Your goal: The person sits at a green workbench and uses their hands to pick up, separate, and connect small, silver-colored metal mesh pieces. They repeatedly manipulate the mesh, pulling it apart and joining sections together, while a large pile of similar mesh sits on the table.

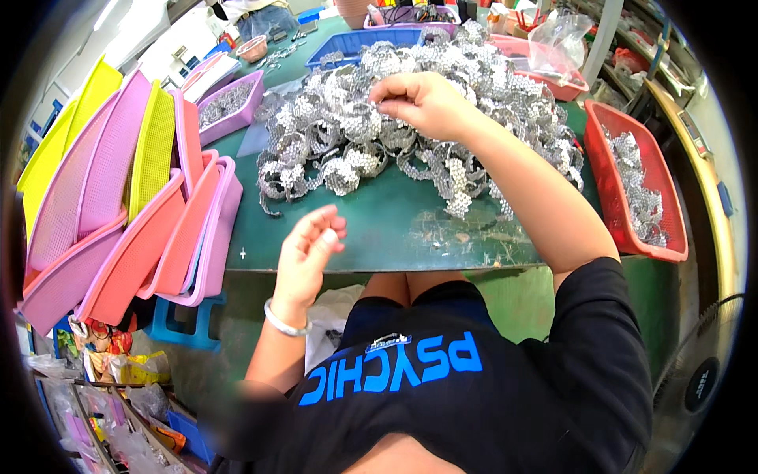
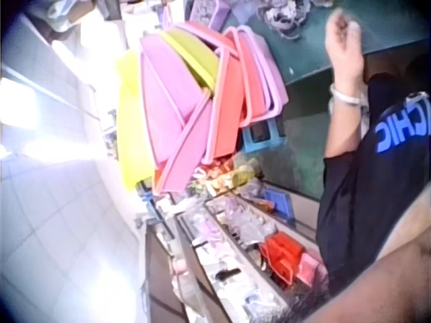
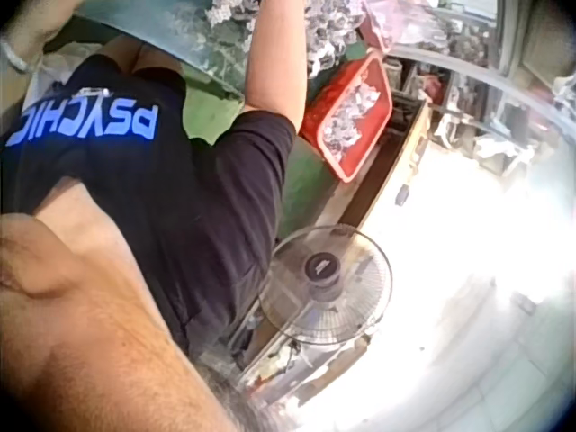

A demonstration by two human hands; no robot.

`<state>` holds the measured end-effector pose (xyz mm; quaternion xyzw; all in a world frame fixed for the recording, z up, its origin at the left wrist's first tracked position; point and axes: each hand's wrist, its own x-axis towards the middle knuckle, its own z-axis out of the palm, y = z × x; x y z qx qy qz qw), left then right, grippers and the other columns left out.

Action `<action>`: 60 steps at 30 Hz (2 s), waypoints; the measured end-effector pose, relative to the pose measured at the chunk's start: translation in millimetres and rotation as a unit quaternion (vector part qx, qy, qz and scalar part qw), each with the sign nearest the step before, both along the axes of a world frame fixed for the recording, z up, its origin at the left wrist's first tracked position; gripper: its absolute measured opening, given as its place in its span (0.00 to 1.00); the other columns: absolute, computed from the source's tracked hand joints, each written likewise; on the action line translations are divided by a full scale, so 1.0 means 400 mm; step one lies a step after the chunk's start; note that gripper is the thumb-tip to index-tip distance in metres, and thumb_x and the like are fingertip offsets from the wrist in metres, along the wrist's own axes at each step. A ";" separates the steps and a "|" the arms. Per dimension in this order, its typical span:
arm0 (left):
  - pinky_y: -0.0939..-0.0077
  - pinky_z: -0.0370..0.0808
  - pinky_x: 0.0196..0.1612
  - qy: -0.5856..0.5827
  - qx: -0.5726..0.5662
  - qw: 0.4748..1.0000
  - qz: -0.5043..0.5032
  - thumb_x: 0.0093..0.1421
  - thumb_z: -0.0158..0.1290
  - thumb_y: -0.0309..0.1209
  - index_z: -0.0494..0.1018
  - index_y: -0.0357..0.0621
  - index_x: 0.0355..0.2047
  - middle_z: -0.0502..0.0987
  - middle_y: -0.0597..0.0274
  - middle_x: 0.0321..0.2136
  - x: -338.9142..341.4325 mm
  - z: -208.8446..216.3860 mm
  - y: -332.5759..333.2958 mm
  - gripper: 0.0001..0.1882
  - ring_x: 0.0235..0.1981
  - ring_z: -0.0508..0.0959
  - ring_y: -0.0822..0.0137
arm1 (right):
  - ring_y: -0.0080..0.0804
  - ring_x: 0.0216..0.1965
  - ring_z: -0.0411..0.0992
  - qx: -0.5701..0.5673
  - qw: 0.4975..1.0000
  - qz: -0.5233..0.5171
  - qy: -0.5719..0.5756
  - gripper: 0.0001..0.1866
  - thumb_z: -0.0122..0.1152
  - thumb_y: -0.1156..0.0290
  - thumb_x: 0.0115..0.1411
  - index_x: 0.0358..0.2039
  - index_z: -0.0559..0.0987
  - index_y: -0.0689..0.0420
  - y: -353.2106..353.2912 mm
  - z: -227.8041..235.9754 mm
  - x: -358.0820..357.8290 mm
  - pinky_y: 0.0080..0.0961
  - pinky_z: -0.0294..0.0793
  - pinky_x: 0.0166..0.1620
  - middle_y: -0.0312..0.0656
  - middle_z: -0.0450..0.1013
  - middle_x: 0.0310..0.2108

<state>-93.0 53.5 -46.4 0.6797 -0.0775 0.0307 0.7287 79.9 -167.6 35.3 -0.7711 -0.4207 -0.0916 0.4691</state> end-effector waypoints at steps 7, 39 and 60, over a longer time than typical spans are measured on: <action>0.71 0.73 0.39 0.073 -0.185 0.975 -0.103 0.64 0.38 0.46 0.58 0.41 0.53 0.73 0.52 0.41 0.027 0.105 -0.043 0.25 0.37 0.76 0.59 | 0.34 0.35 0.73 -0.012 0.993 0.107 -0.056 0.10 0.57 0.84 0.49 0.33 0.76 0.59 0.016 -0.077 -0.172 0.25 0.72 0.38 0.41 0.74 0.31; 0.71 0.71 0.48 0.006 -0.155 0.980 -0.124 0.57 0.51 0.24 0.62 0.39 0.53 0.66 0.61 0.48 0.007 -0.039 -0.082 0.22 0.47 0.69 0.68 | 0.32 0.50 0.66 0.055 0.992 0.092 0.071 0.18 0.63 0.69 0.50 0.42 0.76 0.59 0.009 -0.153 -0.291 0.27 0.67 0.50 0.46 0.63 0.53; 0.72 0.72 0.47 0.030 -0.161 0.980 -0.114 0.57 0.51 0.23 0.65 0.40 0.49 0.69 0.63 0.47 -0.005 -0.046 -0.079 0.19 0.45 0.71 0.71 | 0.32 0.50 0.66 0.070 0.987 0.088 0.118 0.17 0.64 0.72 0.49 0.41 0.76 0.59 0.010 -0.175 -0.294 0.27 0.66 0.51 0.46 0.64 0.53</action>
